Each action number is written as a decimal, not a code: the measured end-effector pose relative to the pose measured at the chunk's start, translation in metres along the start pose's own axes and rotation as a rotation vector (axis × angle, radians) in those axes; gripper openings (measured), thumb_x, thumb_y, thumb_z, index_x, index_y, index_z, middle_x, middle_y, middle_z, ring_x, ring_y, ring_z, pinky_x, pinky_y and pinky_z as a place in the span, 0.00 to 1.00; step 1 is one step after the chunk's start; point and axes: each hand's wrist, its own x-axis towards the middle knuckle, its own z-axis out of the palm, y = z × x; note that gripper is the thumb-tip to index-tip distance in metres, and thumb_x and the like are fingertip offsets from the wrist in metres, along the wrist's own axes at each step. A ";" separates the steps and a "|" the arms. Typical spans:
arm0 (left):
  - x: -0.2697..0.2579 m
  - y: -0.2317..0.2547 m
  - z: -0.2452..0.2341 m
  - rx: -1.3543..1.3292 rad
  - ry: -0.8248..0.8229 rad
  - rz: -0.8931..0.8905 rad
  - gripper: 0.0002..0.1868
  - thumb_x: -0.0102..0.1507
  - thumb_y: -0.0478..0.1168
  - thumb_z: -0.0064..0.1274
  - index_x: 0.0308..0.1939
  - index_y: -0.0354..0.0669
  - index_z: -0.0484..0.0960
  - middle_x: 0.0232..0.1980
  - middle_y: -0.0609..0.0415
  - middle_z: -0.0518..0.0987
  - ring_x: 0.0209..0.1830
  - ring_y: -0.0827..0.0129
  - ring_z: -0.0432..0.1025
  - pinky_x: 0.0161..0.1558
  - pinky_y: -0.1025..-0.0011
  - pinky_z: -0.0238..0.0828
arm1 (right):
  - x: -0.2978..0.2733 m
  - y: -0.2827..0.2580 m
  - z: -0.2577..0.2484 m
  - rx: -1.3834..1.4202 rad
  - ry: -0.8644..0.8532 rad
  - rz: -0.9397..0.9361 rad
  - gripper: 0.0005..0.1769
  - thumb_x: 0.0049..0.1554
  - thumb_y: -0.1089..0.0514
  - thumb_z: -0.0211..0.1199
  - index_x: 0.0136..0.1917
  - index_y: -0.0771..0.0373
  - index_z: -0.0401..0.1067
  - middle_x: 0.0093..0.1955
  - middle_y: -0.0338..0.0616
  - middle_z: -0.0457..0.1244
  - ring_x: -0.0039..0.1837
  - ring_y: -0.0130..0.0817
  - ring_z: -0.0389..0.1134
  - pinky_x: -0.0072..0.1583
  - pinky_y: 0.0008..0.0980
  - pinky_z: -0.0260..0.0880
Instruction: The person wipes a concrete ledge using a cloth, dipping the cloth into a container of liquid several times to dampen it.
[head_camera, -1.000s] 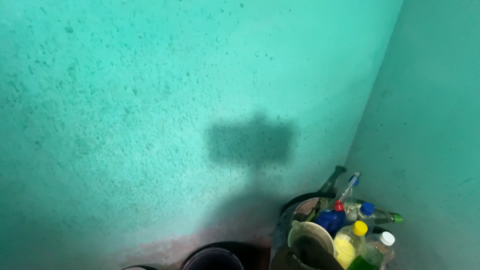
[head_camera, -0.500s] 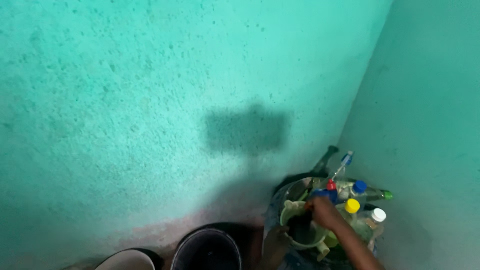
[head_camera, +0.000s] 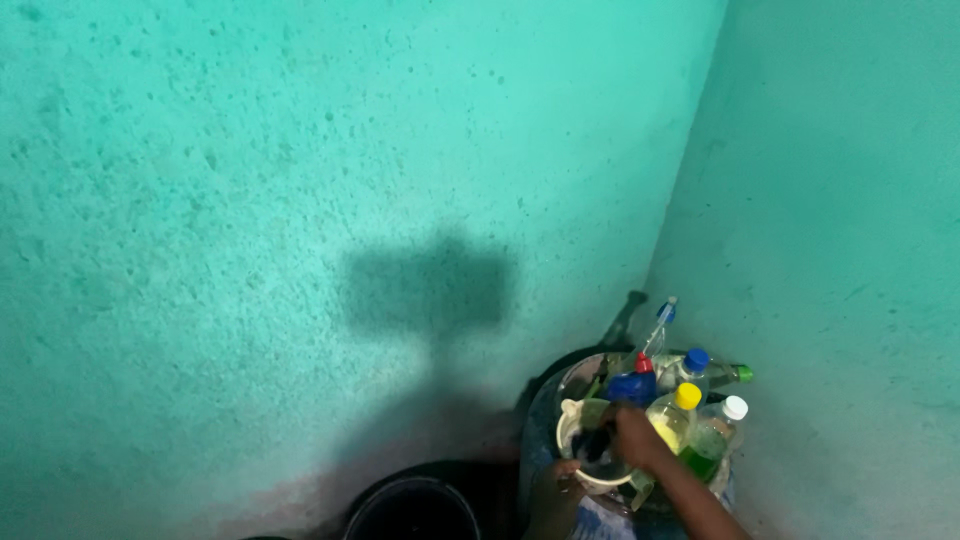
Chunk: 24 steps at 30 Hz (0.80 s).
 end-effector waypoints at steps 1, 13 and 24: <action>-0.005 -0.002 -0.002 0.047 0.008 0.093 0.28 0.55 0.39 0.67 0.58 0.40 0.77 0.54 0.53 0.79 0.50 0.67 0.75 0.51 0.66 0.75 | -0.001 0.005 0.016 -0.022 -0.082 0.040 0.12 0.48 0.64 0.66 0.47 0.62 0.81 0.54 0.57 0.68 0.58 0.54 0.70 0.60 0.42 0.70; -0.008 0.022 -0.004 0.120 0.017 0.078 0.26 0.58 0.40 0.65 0.58 0.39 0.79 0.54 0.48 0.79 0.49 0.65 0.75 0.49 0.66 0.73 | 0.009 0.024 0.077 -0.123 -0.501 -0.030 0.15 0.50 0.64 0.63 0.51 0.60 0.81 0.57 0.55 0.69 0.61 0.50 0.70 0.63 0.41 0.68; -0.004 0.044 0.006 0.244 0.049 -0.115 0.25 0.61 0.45 0.62 0.59 0.40 0.78 0.52 0.46 0.79 0.46 0.64 0.74 0.45 0.67 0.72 | 0.035 -0.018 -0.062 0.042 -0.181 -0.008 0.15 0.46 0.72 0.61 0.44 0.61 0.82 0.46 0.52 0.72 0.51 0.46 0.74 0.56 0.41 0.73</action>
